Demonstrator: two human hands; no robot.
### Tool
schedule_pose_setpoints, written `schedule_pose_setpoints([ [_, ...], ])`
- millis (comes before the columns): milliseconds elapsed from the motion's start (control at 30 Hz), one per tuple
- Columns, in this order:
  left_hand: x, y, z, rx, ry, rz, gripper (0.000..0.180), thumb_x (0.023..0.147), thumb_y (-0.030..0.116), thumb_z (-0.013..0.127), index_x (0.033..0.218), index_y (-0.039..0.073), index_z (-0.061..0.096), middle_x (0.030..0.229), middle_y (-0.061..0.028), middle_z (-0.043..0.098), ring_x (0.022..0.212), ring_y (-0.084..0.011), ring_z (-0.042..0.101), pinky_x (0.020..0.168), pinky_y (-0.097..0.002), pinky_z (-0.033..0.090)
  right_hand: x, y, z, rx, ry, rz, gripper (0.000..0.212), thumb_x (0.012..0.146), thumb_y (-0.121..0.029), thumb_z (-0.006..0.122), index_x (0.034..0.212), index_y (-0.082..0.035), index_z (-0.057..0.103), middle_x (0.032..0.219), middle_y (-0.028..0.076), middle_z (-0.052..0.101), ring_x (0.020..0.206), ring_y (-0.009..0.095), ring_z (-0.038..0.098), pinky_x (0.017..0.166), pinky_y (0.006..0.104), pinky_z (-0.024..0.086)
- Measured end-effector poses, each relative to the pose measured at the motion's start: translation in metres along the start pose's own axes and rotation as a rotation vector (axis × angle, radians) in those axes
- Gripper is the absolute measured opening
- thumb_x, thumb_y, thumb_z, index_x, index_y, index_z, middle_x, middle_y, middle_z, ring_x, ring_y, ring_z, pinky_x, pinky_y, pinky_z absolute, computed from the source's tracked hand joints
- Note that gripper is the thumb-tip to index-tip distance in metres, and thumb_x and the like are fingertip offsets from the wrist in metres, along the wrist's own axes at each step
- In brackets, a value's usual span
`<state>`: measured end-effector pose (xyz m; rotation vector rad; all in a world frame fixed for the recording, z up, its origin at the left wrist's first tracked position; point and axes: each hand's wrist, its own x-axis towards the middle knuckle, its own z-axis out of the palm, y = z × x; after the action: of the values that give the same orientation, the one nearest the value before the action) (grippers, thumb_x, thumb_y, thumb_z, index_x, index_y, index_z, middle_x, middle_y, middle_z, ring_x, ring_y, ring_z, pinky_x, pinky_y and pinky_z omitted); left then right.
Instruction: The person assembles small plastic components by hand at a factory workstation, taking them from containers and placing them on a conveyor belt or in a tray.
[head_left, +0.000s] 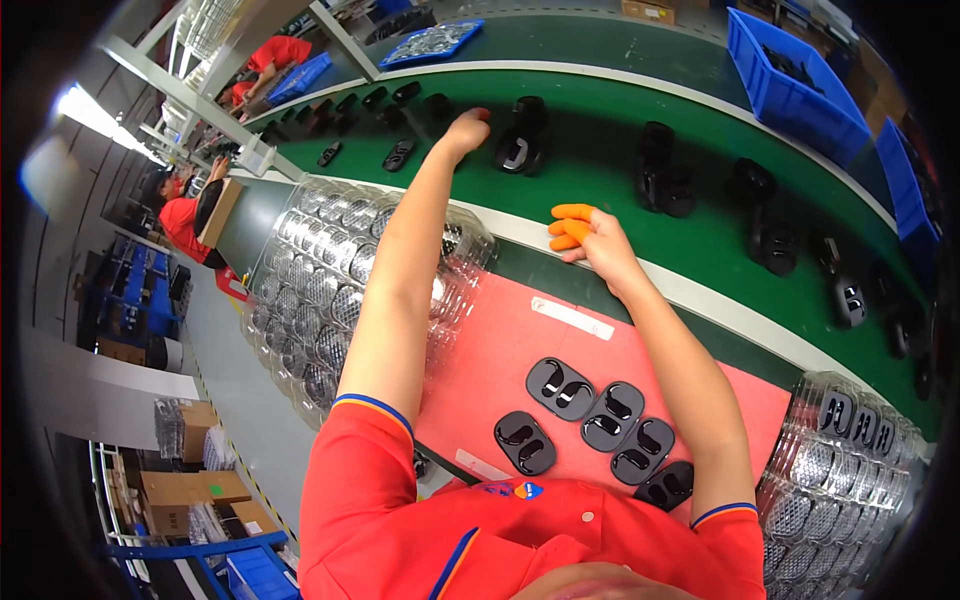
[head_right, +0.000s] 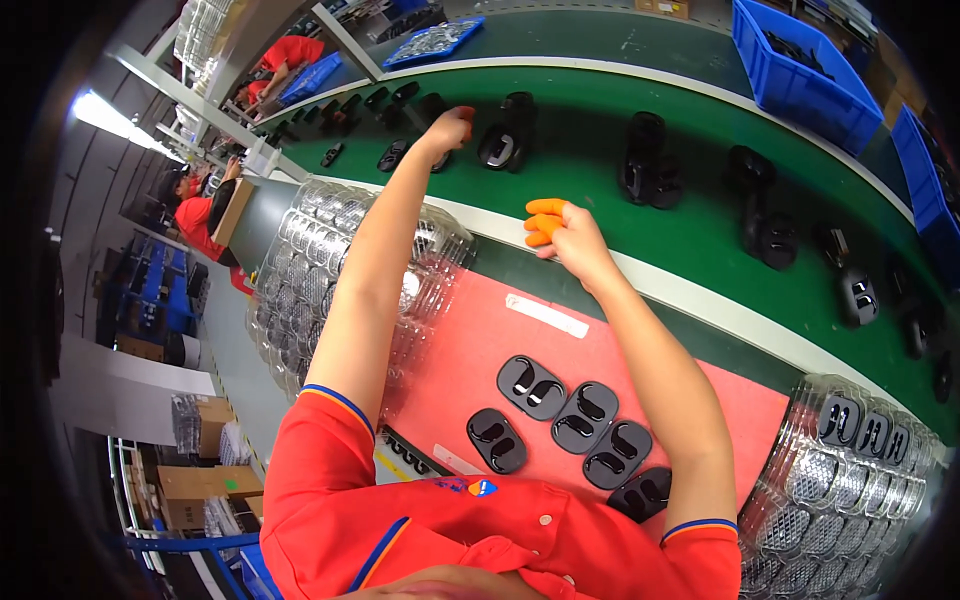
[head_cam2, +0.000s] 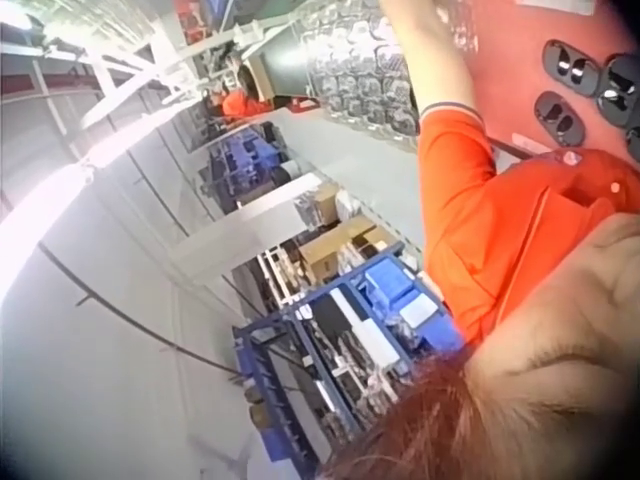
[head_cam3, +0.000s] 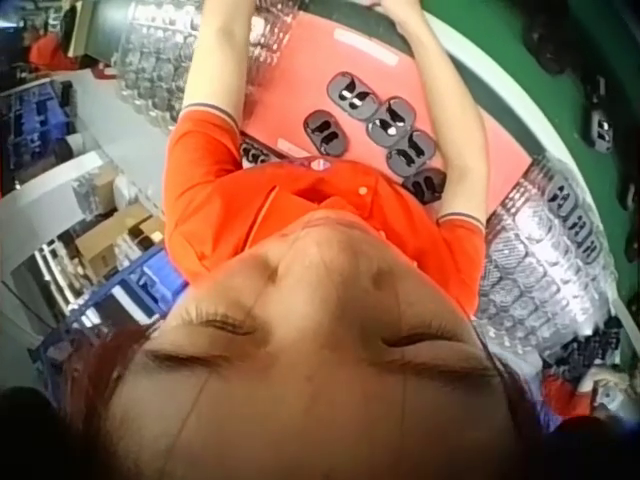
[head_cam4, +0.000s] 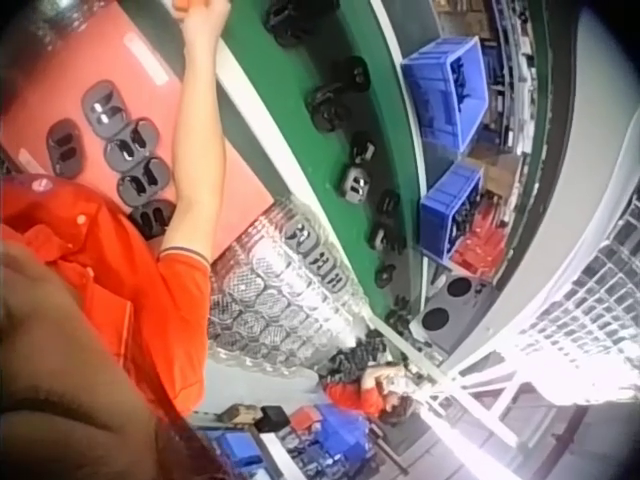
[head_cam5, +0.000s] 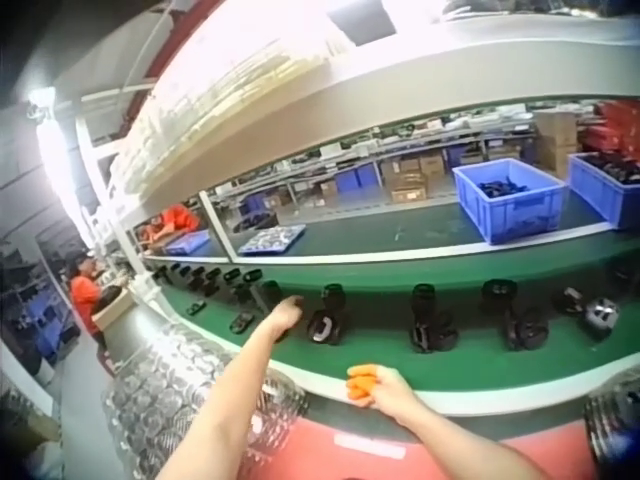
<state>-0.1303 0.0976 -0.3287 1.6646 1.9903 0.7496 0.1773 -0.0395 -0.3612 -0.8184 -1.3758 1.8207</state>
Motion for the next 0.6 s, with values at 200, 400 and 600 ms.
schedule_pose_setpoints([
  [200,-0.033,0.008,0.011,0.962,-0.228,-0.158,0.052,0.083,0.016,0.047,0.134,0.026,0.043,0.138,-0.0119,0.041,0.131,-0.0364,0.033,0.102,-0.0604,0.028,-0.001,0.008,-0.026,-0.087,0.048,-0.014,0.029,0.091,-0.011,0.048,0.117,0.002,0.054,0.100,0.010,0.064,0.082,0.016,0.064,0.063,0.0232,0.051],
  [400,-0.042,0.019,-0.004,0.716,-0.193,-0.125,0.069,0.072,0.048,0.067,0.118,-0.002,0.052,0.117,-0.0224,0.058,0.109,-0.0338,0.057,0.090,-0.0410,0.046,-0.006,0.001,-0.019,-0.135,0.046,0.001,0.028,0.094,-0.013,0.047,0.116,0.002,0.055,0.099,0.011,0.064,0.083,0.016,0.064,0.063,0.0226,0.052],
  [600,-0.076,0.073,0.001,0.146,0.047,0.074,0.083,0.059,0.058,0.075,0.108,-0.006,0.055,0.106,-0.0232,0.062,0.100,-0.0340,0.061,0.084,-0.0361,0.049,-0.011,-0.002,0.002,-0.098,0.043,-0.082,0.046,0.092,-0.012,0.051,0.135,-0.006,0.037,0.116,0.015,0.057,0.094,0.019,0.063,0.069,0.0245,0.053],
])
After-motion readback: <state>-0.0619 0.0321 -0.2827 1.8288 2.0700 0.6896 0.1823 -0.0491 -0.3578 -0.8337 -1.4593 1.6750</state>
